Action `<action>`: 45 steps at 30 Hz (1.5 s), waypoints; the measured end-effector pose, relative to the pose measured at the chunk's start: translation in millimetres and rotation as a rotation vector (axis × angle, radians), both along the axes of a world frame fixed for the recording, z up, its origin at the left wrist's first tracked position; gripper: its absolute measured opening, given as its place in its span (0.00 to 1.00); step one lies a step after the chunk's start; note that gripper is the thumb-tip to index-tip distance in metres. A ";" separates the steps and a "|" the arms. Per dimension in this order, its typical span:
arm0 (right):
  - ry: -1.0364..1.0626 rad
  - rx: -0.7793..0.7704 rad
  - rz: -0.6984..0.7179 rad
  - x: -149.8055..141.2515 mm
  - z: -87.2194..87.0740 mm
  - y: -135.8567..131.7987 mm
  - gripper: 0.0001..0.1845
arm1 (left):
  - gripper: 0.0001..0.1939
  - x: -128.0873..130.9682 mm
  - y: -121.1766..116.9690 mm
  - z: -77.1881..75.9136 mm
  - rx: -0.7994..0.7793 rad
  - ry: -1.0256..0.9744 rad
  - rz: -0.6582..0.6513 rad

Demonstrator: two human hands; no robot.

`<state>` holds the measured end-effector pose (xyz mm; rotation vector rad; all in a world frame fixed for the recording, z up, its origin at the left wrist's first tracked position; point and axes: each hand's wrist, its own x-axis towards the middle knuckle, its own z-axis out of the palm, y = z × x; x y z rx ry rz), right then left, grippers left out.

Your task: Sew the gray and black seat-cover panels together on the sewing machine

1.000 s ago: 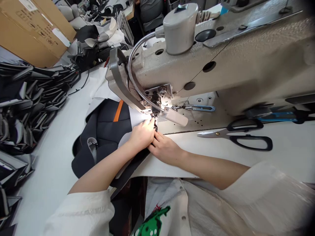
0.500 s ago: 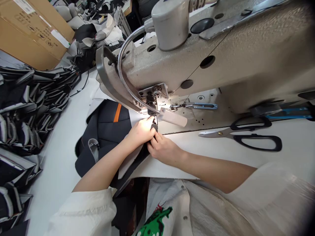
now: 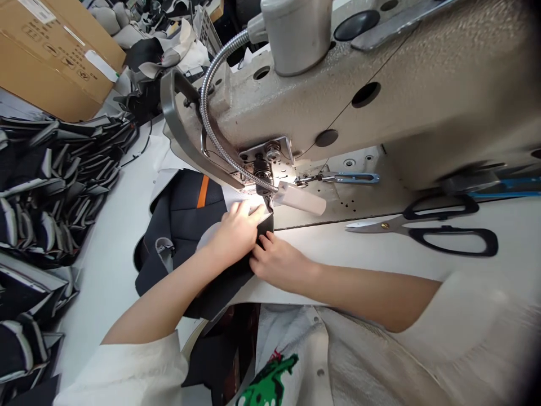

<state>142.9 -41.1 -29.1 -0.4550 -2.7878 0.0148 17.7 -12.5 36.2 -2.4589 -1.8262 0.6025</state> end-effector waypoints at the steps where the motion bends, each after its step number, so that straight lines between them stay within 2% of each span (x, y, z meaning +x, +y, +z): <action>1: -0.053 0.012 -0.040 -7.0 2.6 -5.8 0.09 | 0.22 0.6 -3.5 5.2 -0.007 0.088 0.054; 3: -0.122 0.067 -0.059 -16.5 5.2 -14.1 0.10 | 0.23 2.5 -9.2 10.5 -0.044 0.205 0.117; 5: -0.126 0.115 -0.010 -15.3 3.4 -15.6 0.11 | 0.23 5.7 -12.9 8.4 -0.102 0.220 0.088; 9: 0.000 0.142 0.057 15.1 -7.5 -5.1 0.14 | 0.25 15.6 -13.5 -5.8 -0.137 0.150 0.018; 13: 0.099 0.155 0.042 40.1 -16.6 4.4 0.15 | 0.25 23.8 -6.0 -12.4 -0.118 0.125 0.016; 17: 0.145 0.109 0.037 40.0 -23.5 10.1 0.15 | 0.26 25.0 1.3 -17.9 -0.068 0.128 0.008; 20: 0.186 0.011 0.052 39.0 -24.1 16.0 0.15 | 0.25 19.9 5.9 -20.1 -0.040 0.137 0.026; 23: 0.223 -0.209 0.106 43.0 -19.0 22.0 0.16 | 0.21 6.4 9.2 -5.9 0.012 0.105 0.022; 26: 0.214 -0.357 0.156 44.8 -14.2 23.5 0.17 | 0.18 -7.4 7.4 22.2 0.022 0.128 0.104; 28: 0.194 -0.298 0.174 41.9 -13.6 20.4 0.16 | 0.17 -7.8 2.2 36.0 -0.024 0.139 0.173; 30: 0.161 -0.156 0.189 37.2 -14.0 14.7 0.14 | 0.17 0.9 -5.2 38.2 -0.070 0.115 0.170; 33: 0.084 0.041 0.175 32.5 -14.3 3.8 0.12 | 0.21 19.6 -15.2 23.0 -0.136 0.069 0.094; 35: 0.066 0.108 0.143 32.2 -14.8 -3.3 0.12 | 0.26 26.8 -18.7 11.2 -0.198 0.035 0.072; 37: 0.086 0.146 0.095 32.4 -16.3 -9.6 0.12 | 0.30 27.7 -20.2 4.3 -0.222 0.002 0.089; 41: 0.086 0.144 0.038 30.7 -20.5 -17.2 0.12 | 0.35 26.1 -22.9 1.1 -0.230 -0.039 0.144; 45: 0.081 0.100 0.053 28.7 -19.6 -17.9 0.13 | 0.33 33.9 -28.6 -2.8 -0.231 0.085 0.134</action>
